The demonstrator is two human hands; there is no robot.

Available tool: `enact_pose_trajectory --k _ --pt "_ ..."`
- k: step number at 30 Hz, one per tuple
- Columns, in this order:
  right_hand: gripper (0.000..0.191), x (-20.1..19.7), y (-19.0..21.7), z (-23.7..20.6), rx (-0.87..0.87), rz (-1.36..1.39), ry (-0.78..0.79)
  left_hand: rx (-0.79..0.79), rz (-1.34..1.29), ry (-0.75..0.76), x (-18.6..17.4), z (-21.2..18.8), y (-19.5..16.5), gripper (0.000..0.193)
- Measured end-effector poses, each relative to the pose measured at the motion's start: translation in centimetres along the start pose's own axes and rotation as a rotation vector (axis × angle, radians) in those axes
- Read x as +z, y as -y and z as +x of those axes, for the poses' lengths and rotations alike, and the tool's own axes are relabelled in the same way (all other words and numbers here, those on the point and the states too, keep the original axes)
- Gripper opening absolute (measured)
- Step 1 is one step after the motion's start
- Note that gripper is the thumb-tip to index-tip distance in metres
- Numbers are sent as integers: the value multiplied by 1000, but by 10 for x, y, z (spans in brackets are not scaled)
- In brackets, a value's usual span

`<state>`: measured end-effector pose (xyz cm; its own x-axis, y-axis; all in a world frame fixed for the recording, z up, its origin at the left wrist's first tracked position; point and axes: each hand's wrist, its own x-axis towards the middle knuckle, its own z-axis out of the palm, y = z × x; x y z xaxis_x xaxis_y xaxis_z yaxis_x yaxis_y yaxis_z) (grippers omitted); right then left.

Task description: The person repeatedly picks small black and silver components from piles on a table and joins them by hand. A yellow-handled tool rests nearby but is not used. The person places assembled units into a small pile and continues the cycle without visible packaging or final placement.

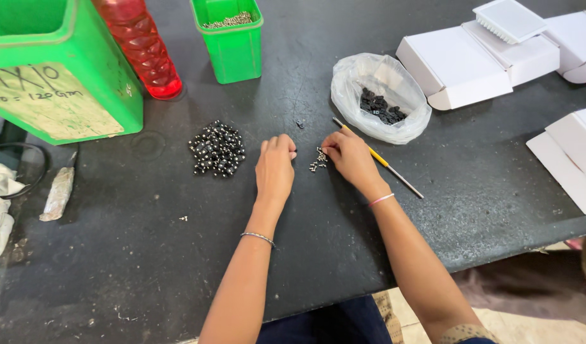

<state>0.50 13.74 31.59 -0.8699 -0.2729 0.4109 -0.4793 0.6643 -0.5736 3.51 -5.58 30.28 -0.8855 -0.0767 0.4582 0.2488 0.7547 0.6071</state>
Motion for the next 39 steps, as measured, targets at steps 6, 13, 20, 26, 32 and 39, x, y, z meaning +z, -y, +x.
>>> enact_pose_trajectory --k 6,13,20,26,32,39 --pt "16 5 25 1 79 353 -30 -329 -603 -27 5 5 6 17" --pt "17 6 40 -3 94 337 -25 -359 -625 12 4 3 -6 12" --pt "15 3 40 -2 82 356 -20 -318 -614 -2 -5 2 -16 8" --pt "14 7 32 -3 106 394 -12 -280 -574 5 -10 2 -20 7" --pt "19 12 15 0 235 765 92 -263 -566 47 -15 4 -23 5" --pt "21 10 4 1 240 860 159 -254 -605 25 -17 3 -29 4"
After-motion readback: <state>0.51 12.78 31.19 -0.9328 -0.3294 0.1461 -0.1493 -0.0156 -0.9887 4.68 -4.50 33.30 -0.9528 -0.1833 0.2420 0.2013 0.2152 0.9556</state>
